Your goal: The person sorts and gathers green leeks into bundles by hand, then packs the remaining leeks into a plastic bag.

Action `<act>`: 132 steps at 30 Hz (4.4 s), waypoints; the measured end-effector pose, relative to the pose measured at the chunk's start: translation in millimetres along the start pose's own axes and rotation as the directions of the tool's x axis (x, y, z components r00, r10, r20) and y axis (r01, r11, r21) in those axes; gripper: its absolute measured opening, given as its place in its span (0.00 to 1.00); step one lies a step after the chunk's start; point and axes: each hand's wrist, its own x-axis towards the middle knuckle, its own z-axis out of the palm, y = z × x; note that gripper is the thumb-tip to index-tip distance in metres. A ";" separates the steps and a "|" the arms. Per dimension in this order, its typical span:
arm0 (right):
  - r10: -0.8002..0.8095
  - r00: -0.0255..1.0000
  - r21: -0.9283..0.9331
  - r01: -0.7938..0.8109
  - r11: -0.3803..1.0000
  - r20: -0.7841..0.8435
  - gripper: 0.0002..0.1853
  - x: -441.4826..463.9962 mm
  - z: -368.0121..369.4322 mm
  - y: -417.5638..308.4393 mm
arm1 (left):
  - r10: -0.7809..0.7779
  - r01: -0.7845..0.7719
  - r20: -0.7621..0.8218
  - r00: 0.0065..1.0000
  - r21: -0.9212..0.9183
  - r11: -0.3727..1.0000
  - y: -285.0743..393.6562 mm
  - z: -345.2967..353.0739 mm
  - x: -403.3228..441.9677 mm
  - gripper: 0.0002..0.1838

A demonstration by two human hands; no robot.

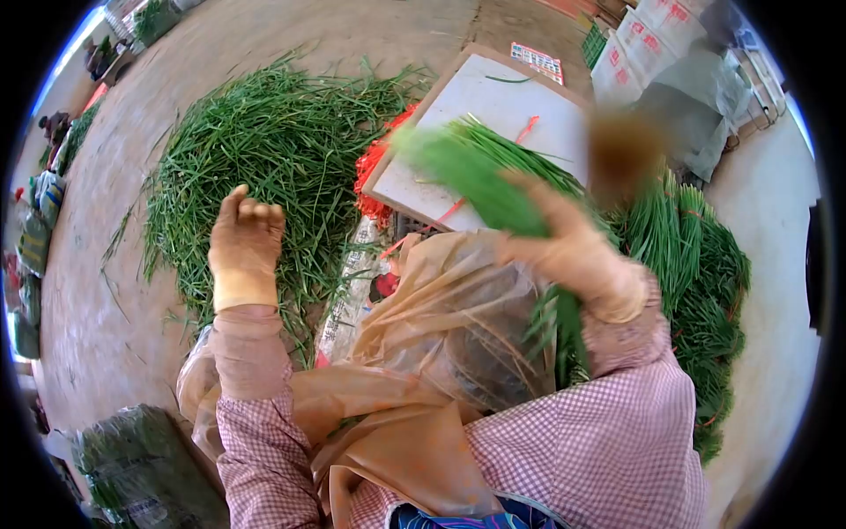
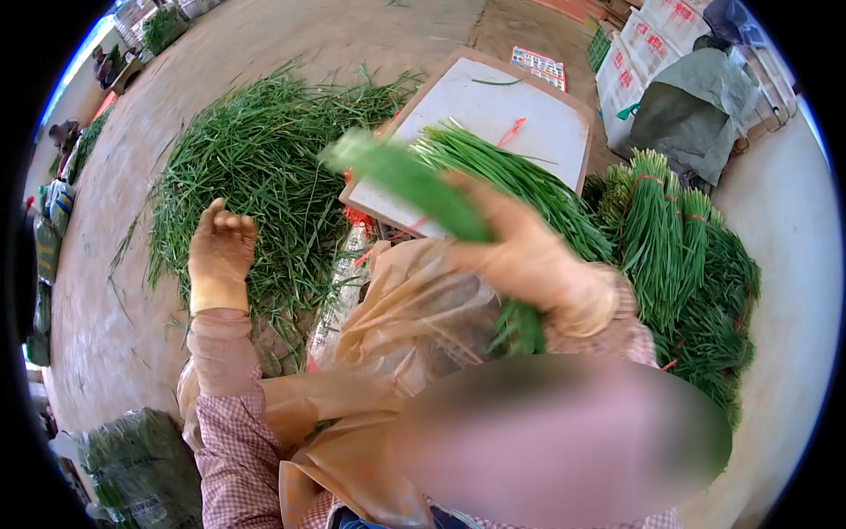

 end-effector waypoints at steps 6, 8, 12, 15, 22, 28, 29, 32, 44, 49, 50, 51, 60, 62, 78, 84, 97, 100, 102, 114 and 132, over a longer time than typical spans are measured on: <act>-0.291 0.921 -0.393 0.176 0.902 -0.257 0.32 31.5 -68.2 18.0 | -0.182 -0.026 0.144 0.973 0.845 0.534 -97.8 32.9 -12.1 0.10; -0.493 0.850 -0.662 0.263 0.702 -0.185 0.34 52.6 -62.8 57.7 | -0.232 -0.143 0.231 0.945 0.929 0.342 -133.0 36.1 -17.1 0.14; -0.138 0.981 -0.928 -0.076 0.366 -0.135 0.38 71.0 -33.2 90.7 | -0.138 -0.531 0.513 0.847 0.810 -0.249 -180.8 38.5 -7.1 0.16; -0.224 0.968 -0.976 -0.063 0.209 -0.111 0.39 69.4 -34.0 99.9 | -0.163 -0.616 0.601 0.782 0.710 -0.341 -195.6 35.7 -2.9 0.14; -0.581 0.802 -0.876 0.174 0.451 -0.140 0.22 63.7 -69.3 63.3 | -0.121 -0.611 0.642 0.757 0.631 -0.478 -194.9 47.2 -2.4 0.09; -0.232 0.969 -0.329 0.245 0.912 0.081 0.11 64.7 -34.9 59.9 | -0.186 -0.613 0.585 0.789 0.735 -0.289 -195.6 30.3 0.3 0.09; -0.305 0.933 -0.412 0.358 0.838 0.190 0.12 71.6 -26.1 72.1 | -0.208 -0.557 0.522 0.827 0.811 -0.182 -188.8 37.2 -3.9 0.09; -0.355 0.885 -0.473 0.462 0.750 0.300 0.14 86.1 -7.9 98.5 | -0.298 -0.409 0.395 0.869 0.912 0.018 -170.3 52.0 -13.5 0.10; -0.185 0.800 -0.403 0.470 0.785 0.571 0.20 86.3 23.1 17.2 | -0.118 -0.324 0.337 0.934 0.938 0.121 8.1 -1.0 -110.9 0.22; 0.184 0.541 -0.404 0.320 0.857 0.820 0.20 124.3 145.9 -62.3 | 0.563 -0.197 -0.023 0.826 0.924 0.328 118.5 -142.5 -226.6 0.17; 0.111 0.438 -0.264 0.305 0.915 0.892 0.19 140.9 177.6 -52.8 | 0.662 -0.170 -0.186 0.726 0.885 0.434 123.7 -193.2 -252.3 0.16; 0.223 0.425 -0.311 0.150 0.939 0.877 0.19 143.7 216.0 -66.6 | 0.687 -0.118 -0.431 0.585 0.793 0.597 123.6 -235.0 -285.8 0.18; 0.227 0.412 -0.324 0.182 0.928 0.882 0.22 144.3 538.9 11.5 | 0.848 0.966 -0.520 -0.108 0.148 0.214 25.1 -518.5 -484.9 0.51; 0.300 0.298 -0.416 0.752 0.511 0.906 0.15 137.9 587.2 55.7 | 0.833 0.987 -0.545 -0.096 0.056 0.150 44.9 -548.2 -464.2 0.54; 0.655 0.249 -0.679 0.478 0.557 0.713 0.16 112.5 475.2 144.5 | 0.734 -0.216 -0.636 0.238 0.702 0.679 269.6 -544.6 -350.4 0.34; 0.631 0.264 -0.668 0.472 0.575 0.730 0.16 133.6 467.3 142.4 | 0.724 0.490 -0.647 -0.238 0.564 0.665 45.7 -573.9 -533.5 0.39; 0.558 0.246 -0.594 0.517 0.616 0.793 0.15 134.0 448.5 134.9 | 0.277 0.837 -0.931 -0.237 -0.051 0.545 -128.8 -394.4 -346.3 0.51; 0.554 0.266 -0.605 0.494 0.625 0.789 0.15 135.2 431.0 135.3 | 0.300 0.830 -0.919 -0.257 -0.051 0.556 -122.3 -403.3 -332.7 0.48; 0.546 0.276 -0.606 0.474 0.638 0.791 0.15 133.4 420.5 138.5 | 0.435 0.849 -0.884 -0.170 0.093 0.520 -135.2 -413.7 -348.9 0.40; 0.431 0.204 -0.476 0.346 0.808 0.879 0.15 106.8 425.7 162.5 | 0.318 0.808 -0.833 0.453 0.534 0.249 -42.4 -473.9 -383.2 0.27; -0.639 0.676 -0.190 0.727 0.660 0.366 0.19 337.6 411.5 91.4 | 0.239 -0.011 -0.076 0.968 0.939 0.343 103.3 -298.1 1.3 0.35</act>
